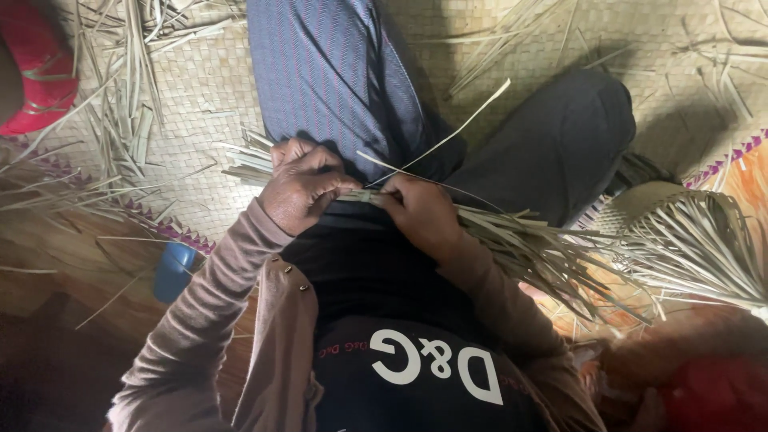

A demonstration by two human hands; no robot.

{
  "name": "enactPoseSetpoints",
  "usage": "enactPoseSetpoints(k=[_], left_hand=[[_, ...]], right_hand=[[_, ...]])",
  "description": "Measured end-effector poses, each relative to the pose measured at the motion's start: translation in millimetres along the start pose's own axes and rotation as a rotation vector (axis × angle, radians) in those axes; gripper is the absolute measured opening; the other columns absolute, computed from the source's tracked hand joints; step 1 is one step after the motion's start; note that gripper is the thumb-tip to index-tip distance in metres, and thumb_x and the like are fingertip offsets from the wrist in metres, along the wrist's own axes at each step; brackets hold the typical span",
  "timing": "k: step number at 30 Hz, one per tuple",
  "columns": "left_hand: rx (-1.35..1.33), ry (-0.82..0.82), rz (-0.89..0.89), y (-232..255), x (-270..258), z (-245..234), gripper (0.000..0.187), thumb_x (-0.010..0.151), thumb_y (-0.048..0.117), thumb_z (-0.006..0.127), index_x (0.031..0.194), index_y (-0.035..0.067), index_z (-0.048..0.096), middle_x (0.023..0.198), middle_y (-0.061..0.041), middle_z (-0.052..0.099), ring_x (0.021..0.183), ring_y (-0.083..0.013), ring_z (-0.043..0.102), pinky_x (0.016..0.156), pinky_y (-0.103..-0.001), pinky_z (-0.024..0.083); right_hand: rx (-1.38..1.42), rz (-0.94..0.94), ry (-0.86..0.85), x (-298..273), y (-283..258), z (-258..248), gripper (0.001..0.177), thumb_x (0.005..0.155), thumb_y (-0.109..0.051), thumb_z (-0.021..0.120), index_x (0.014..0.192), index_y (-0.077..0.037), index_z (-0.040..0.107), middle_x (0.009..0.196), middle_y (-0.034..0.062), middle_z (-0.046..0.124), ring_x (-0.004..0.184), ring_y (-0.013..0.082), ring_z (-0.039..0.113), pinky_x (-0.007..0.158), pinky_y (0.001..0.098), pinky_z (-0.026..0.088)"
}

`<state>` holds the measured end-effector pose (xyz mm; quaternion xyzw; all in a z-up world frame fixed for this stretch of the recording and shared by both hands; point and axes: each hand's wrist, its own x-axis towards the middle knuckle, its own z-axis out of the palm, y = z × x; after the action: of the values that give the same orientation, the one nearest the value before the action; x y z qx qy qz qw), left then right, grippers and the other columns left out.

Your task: Weaving and bundling natural straw fibers around a wooden stick to create a craft item

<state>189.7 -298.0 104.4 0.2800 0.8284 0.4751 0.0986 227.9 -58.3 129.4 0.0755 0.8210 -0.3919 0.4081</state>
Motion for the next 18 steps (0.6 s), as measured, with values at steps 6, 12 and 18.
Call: enactPoseSetpoints(k=[6,12,18], left_hand=[[0.539,0.167,0.032,50,-8,-18,0.008,0.099,0.024,0.070,0.096,0.028,0.077,0.103,0.003,0.065,0.097,-0.0221,0.057,0.089,-0.038,0.038],[0.420,0.244,-0.205,36,-35,28,0.008,0.090,0.020,0.079,0.095,0.016,0.075,0.087,-0.002,0.062,0.079,-0.0240,0.067,0.070,-0.036,0.053],[0.246,0.116,-0.395,42,-36,27,0.021,0.082,0.017,0.082,0.101,0.019,0.074,0.092,-0.005,0.063,0.089,-0.0288,0.069,0.077,-0.041,0.059]], right_hand=[[0.030,-0.126,0.086,-23,8,-10,0.023,0.100,-0.031,0.067,0.110,-0.012,0.072,0.099,0.0150,0.078,0.098,0.0394,0.073,0.085,0.0483,0.058],[-0.087,-0.033,0.013,-3,25,11,0.024,0.101,-0.039,0.061,0.114,-0.022,0.071,0.107,0.0037,0.078,0.103,0.0296,0.073,0.089,0.0437,0.058],[-0.069,0.006,-0.005,-5,4,4,0.026,0.098,-0.043,0.063,0.111,-0.023,0.073,0.106,0.0036,0.078,0.109,0.0284,0.071,0.095,0.0427,0.055]])
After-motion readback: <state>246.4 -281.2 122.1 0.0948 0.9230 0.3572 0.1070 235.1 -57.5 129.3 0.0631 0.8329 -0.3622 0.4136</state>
